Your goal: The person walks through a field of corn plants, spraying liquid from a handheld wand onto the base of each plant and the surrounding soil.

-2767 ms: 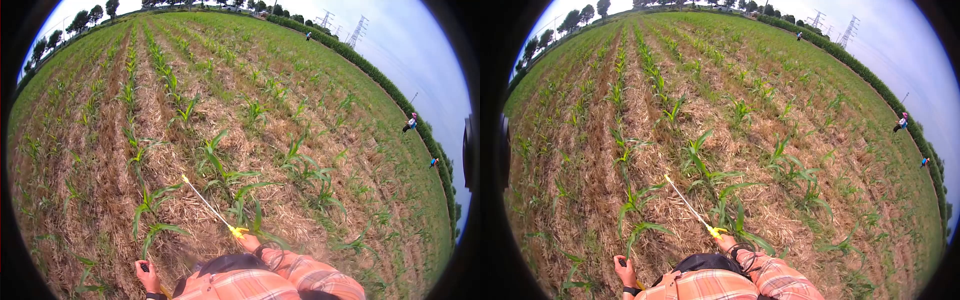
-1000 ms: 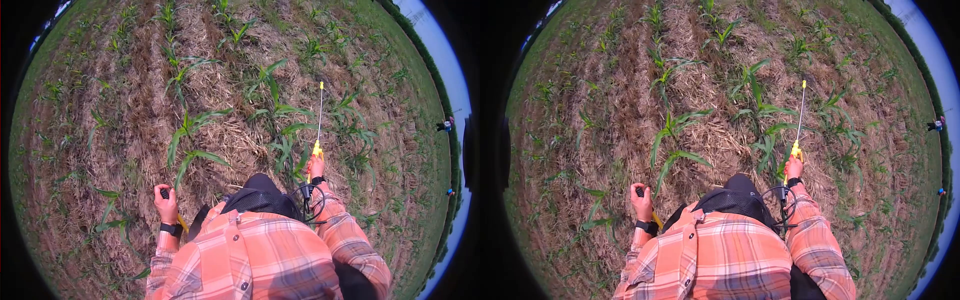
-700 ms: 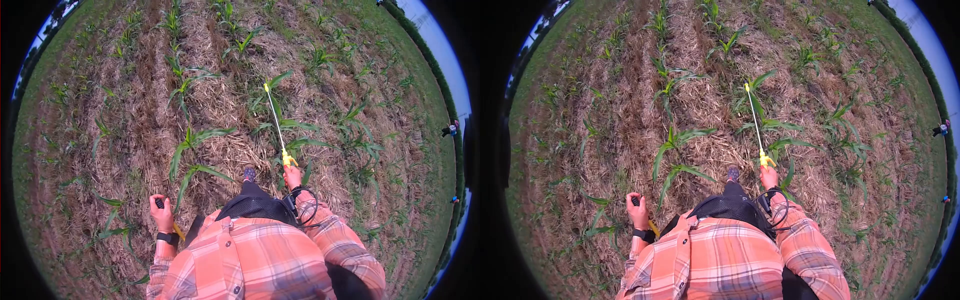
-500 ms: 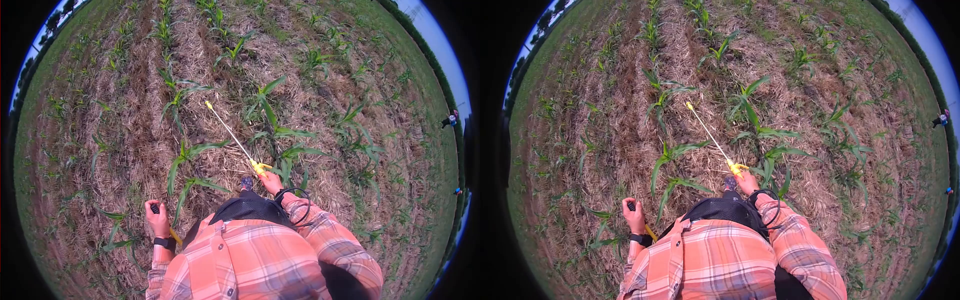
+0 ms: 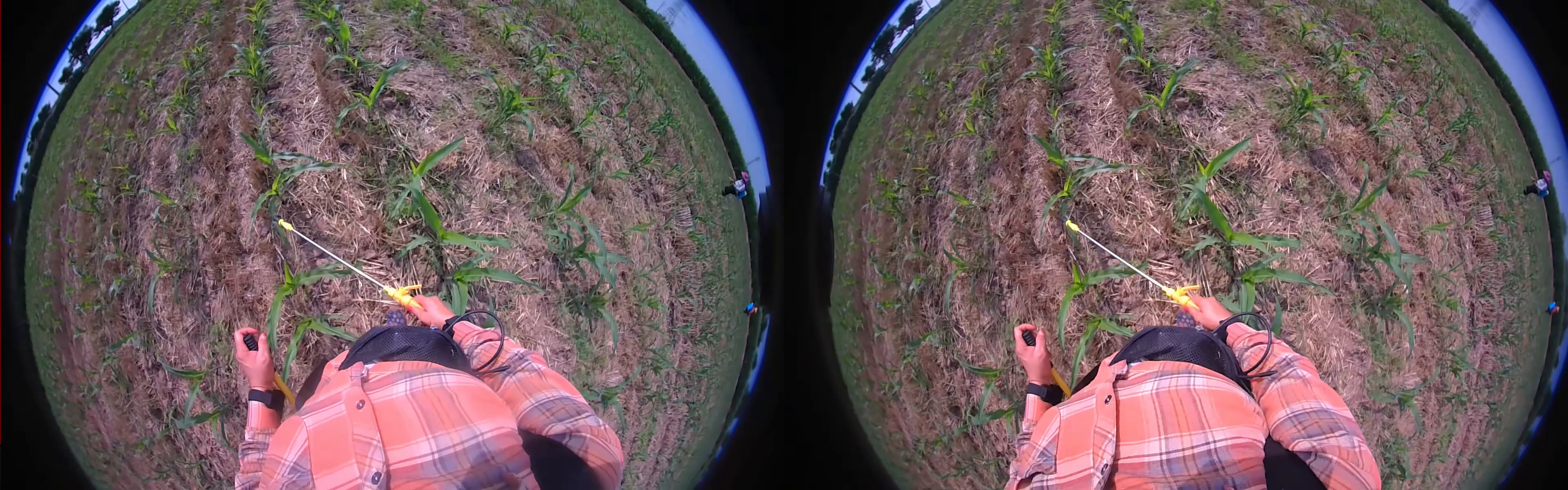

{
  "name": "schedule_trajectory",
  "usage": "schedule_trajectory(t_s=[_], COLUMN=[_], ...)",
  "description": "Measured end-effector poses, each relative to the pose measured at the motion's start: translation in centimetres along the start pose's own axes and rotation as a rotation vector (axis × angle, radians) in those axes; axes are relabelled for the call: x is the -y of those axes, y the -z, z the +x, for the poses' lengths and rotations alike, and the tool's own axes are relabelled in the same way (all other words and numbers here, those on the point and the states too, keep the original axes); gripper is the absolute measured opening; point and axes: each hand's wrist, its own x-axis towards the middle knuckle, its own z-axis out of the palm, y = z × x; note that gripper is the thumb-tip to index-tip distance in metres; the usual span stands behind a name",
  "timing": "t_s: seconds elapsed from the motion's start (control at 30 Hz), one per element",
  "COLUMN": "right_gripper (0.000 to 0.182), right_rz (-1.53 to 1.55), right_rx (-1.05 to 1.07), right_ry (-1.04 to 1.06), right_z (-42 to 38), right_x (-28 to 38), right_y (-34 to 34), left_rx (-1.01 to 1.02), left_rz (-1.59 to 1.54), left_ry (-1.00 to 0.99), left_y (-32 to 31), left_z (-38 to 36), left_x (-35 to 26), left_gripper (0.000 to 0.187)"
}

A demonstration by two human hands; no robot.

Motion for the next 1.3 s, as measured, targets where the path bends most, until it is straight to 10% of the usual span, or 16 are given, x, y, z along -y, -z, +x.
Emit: schedule_trajectory(t_s=[0.7, 1.3], right_gripper=[0.028, 0.024], right_rz=[0.613, 0.058], right_rx=[-0.79, -0.415], right_ry=[-0.456, -0.24], right_z=[7.9, 20.8], right_x=[-4.9, 5.6], right_y=[10.3, 3.5], left_rx=[0.013, -0.002], left_rz=[-0.01, -0.144], left_ry=[-0.096, 0.071], left_y=[-3.2, -0.1], left_z=[11.5, 23.5], left_x=[-1.7, 0.1], left_gripper=[0.013, 0.013])
